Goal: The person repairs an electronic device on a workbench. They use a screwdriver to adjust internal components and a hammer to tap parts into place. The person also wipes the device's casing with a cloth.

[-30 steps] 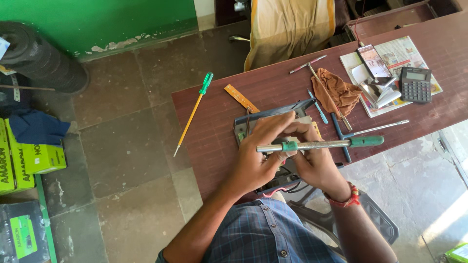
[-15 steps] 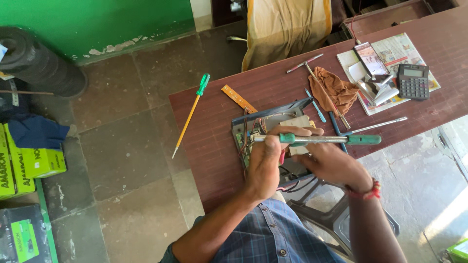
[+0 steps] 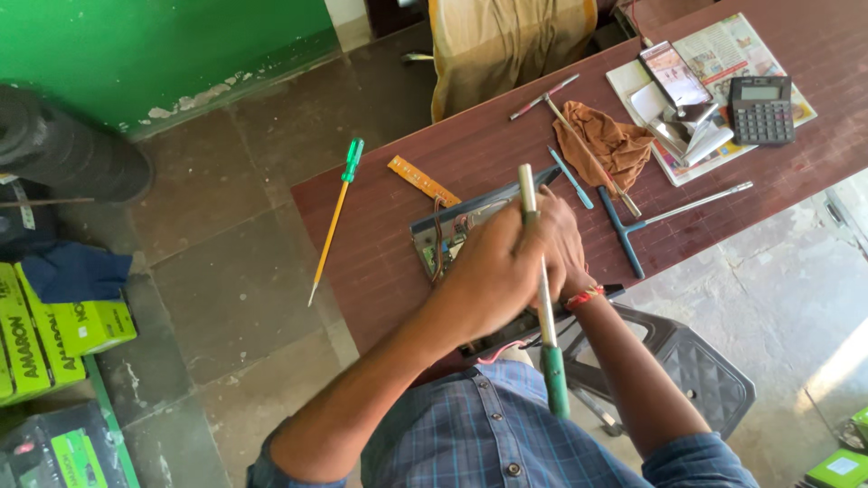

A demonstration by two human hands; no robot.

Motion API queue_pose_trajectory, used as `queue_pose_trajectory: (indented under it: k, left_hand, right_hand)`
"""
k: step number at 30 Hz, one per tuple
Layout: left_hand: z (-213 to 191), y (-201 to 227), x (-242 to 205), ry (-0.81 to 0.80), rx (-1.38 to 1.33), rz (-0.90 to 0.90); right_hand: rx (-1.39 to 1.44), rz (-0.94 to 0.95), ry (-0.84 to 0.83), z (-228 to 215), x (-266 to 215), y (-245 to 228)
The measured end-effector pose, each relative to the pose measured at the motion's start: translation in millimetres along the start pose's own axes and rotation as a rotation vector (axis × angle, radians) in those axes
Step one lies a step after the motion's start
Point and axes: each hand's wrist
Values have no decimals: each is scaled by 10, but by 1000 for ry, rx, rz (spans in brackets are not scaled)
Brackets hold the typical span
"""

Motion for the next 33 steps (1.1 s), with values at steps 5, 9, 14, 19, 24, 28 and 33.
queue_pose_trajectory:
  k: [5, 9, 14, 19, 24, 28, 33]
  left_hand:
    - [141, 136, -352, 249, 360, 432]
    - [4, 185, -438, 231, 425, 215]
    - [-215, 390, -295, 2, 785, 264]
    - [-165, 506, -241, 66, 1109, 276]
    - [444, 423, -339, 831, 1562, 343]
    - [591, 228, -132, 994, 1513, 425]
    - [506, 75, -85, 1055, 1612, 578]
  right_hand:
    - [-376, 108, -80, 193, 68, 189]
    - [-428, 162, -55, 264, 19, 281]
    - [-390, 104, -30, 238, 53, 210]
    - [-385, 327, -153, 237, 66, 229]
    - [-135, 185, -4, 185, 177, 59]
    - [131, 355, 16, 72, 227, -70]
    - [381, 587, 78, 83, 169, -64]
Point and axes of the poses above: each hand's wrist, its own x-axis towards the middle knuckle, its own z-axis out of the palm, y = z × x
